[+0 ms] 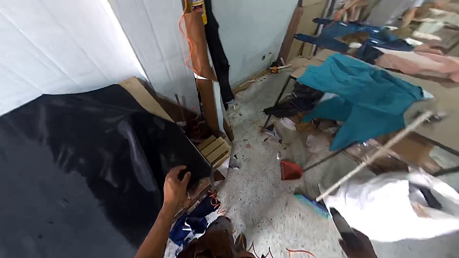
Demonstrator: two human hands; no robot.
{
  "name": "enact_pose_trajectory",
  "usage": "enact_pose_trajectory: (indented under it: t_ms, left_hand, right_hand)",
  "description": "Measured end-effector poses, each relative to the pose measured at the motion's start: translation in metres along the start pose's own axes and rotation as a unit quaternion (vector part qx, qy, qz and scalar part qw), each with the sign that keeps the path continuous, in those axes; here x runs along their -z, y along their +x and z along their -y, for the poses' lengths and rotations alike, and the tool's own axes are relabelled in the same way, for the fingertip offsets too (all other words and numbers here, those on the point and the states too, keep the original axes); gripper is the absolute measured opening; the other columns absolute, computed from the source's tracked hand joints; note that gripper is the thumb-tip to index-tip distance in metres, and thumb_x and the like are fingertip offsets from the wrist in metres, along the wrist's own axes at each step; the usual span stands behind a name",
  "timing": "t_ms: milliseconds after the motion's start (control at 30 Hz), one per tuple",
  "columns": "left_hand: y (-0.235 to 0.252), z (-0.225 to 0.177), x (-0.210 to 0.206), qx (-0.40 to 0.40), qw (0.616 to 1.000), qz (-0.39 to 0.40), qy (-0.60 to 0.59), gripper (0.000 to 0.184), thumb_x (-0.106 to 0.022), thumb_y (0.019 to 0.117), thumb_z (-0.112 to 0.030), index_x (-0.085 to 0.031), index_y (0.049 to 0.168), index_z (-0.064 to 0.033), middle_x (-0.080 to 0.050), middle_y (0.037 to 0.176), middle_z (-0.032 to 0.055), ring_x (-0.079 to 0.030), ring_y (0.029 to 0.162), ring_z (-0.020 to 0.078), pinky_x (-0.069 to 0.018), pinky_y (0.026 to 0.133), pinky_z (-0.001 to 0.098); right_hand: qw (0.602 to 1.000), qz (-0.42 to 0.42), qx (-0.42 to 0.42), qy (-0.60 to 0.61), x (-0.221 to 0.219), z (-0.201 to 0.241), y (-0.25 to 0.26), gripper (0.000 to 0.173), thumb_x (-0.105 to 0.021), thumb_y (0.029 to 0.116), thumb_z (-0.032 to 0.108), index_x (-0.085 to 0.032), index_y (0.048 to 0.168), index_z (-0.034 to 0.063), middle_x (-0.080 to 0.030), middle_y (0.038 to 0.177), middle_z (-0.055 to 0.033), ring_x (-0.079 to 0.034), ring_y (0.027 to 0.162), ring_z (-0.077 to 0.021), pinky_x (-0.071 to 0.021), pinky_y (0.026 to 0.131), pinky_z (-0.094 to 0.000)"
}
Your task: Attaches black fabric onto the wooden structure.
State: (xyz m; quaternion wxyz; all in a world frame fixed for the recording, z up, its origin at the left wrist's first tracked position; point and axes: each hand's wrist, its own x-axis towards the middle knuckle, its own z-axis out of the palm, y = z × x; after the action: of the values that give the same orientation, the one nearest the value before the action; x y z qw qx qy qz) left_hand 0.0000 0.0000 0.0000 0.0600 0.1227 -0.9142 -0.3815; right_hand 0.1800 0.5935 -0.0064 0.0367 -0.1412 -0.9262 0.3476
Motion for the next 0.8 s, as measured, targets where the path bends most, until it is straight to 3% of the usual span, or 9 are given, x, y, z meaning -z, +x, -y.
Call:
enact_pose_trajectory:
  t_ms: [33,67,133,200,333,500,600,700,800]
  left_hand:
    - [0.026,0.005,-0.013,0.011,0.999,-0.031,0.014,0.043,-0.069,0.0955,-0.045,-0.069,0.129,-0.0173,-0.064,0.139,0.0050,-0.055,0.134,0.0252,-0.0459,0.113,0.0531]
    - [0.049,0.009,-0.026,0.025,0.998,-0.056,0.030,0.051,-0.069,0.0938,-0.049,-0.067,0.133,-0.0173,-0.059,0.145,0.0063,-0.051,0.139,0.0273,-0.0423,0.116,0.0539]
    - [0.081,0.018,-0.056,0.063,0.992,-0.083,0.064,0.067,-0.070,0.0893,-0.058,-0.062,0.141,-0.0171,-0.050,0.154,0.0112,-0.042,0.146,0.0329,-0.0365,0.118,0.0590]
    - [0.094,0.029,-0.082,0.106,0.985,-0.079,0.109,0.076,-0.069,0.0867,-0.066,-0.058,0.146,-0.0197,-0.043,0.160,0.0118,-0.035,0.151,0.0360,-0.0301,0.118,0.0653]
    - [0.110,0.045,-0.117,0.098,0.971,-0.166,0.143,0.065,-0.062,0.0893,-0.065,-0.064,0.140,-0.0242,-0.043,0.161,0.0056,-0.030,0.154,0.0302,-0.0241,0.125,0.0579]
    - [0.115,0.054,-0.124,0.115,0.956,-0.217,0.163,0.054,-0.058,0.0923,-0.064,-0.067,0.134,-0.0314,-0.048,0.158,-0.0051,-0.032,0.153,0.0196,-0.0250,0.127,0.0494]
    - [0.123,0.056,-0.124,0.139,0.948,-0.233,0.165,0.049,-0.060,0.0925,-0.062,-0.068,0.132,-0.0344,-0.050,0.156,-0.0100,-0.033,0.153,0.0153,-0.0262,0.127,0.0466]
    - [0.124,0.060,-0.124,0.144,0.946,-0.246,0.153,0.043,-0.061,0.0939,-0.057,-0.071,0.129,-0.0333,-0.051,0.155,-0.0113,-0.034,0.152,0.0141,-0.0274,0.127,0.0462]
    - [0.124,0.063,-0.124,0.143,0.946,-0.254,0.145,0.040,-0.061,0.0955,-0.054,-0.072,0.127,-0.0322,-0.053,0.153,-0.0125,-0.035,0.151,0.0125,-0.0287,0.127,0.0452]
  right_hand:
    - [0.999,0.015,0.046,-0.024,-0.005,-0.027,0.078,0.059,-0.072,0.0904,0.021,-0.051,0.141,-0.0016,-0.058,0.139,-0.0211,-0.057,0.128,-0.0288,-0.0496,0.108,-0.0464]
    - [0.996,0.015,0.085,-0.025,-0.016,-0.023,0.157,0.067,-0.075,0.0882,0.022,-0.048,0.146,0.0014,-0.052,0.145,-0.0232,-0.054,0.132,-0.0335,-0.0484,0.109,-0.0525]
    - [0.989,0.044,0.139,-0.018,-0.041,0.057,0.277,0.069,-0.077,0.0864,0.020,-0.049,0.148,0.0057,-0.051,0.147,-0.0209,-0.057,0.129,-0.0333,-0.0517,0.105,-0.0543]
    - [0.973,0.114,0.200,-0.017,-0.075,0.151,0.357,0.060,-0.077,0.0887,0.015,-0.055,0.144,0.0081,-0.051,0.149,-0.0158,-0.058,0.128,-0.0296,-0.0532,0.103,-0.0531]
    - [0.906,0.204,0.368,-0.049,-0.147,0.316,0.484,0.054,-0.077,0.0876,0.019,-0.062,0.139,0.0212,-0.052,0.148,-0.0030,-0.058,0.127,-0.0186,-0.0564,0.101,-0.0467]
    - [0.803,0.276,0.524,-0.066,-0.190,0.485,0.572,0.050,-0.075,0.0892,0.021,-0.063,0.138,0.0259,-0.053,0.144,-0.0006,-0.057,0.126,-0.0175,-0.0564,0.100,-0.0471]
    - [0.794,0.305,0.525,-0.038,-0.202,0.573,0.603,0.051,-0.076,0.0899,0.018,-0.060,0.138,0.0185,-0.058,0.138,-0.0056,-0.063,0.118,-0.0202,-0.0570,0.096,-0.0507]
    - [0.801,0.302,0.517,-0.019,-0.223,0.637,0.604,0.039,-0.070,0.0908,0.033,-0.063,0.126,0.0175,-0.069,0.110,-0.0045,-0.068,0.099,-0.0168,-0.0581,0.085,-0.0504]
    - [0.762,0.340,0.551,0.039,-0.261,0.676,0.588,0.026,-0.067,0.0935,0.037,-0.068,0.108,0.0157,-0.070,0.086,-0.0010,-0.070,0.077,-0.0148,-0.0610,0.071,-0.0453]
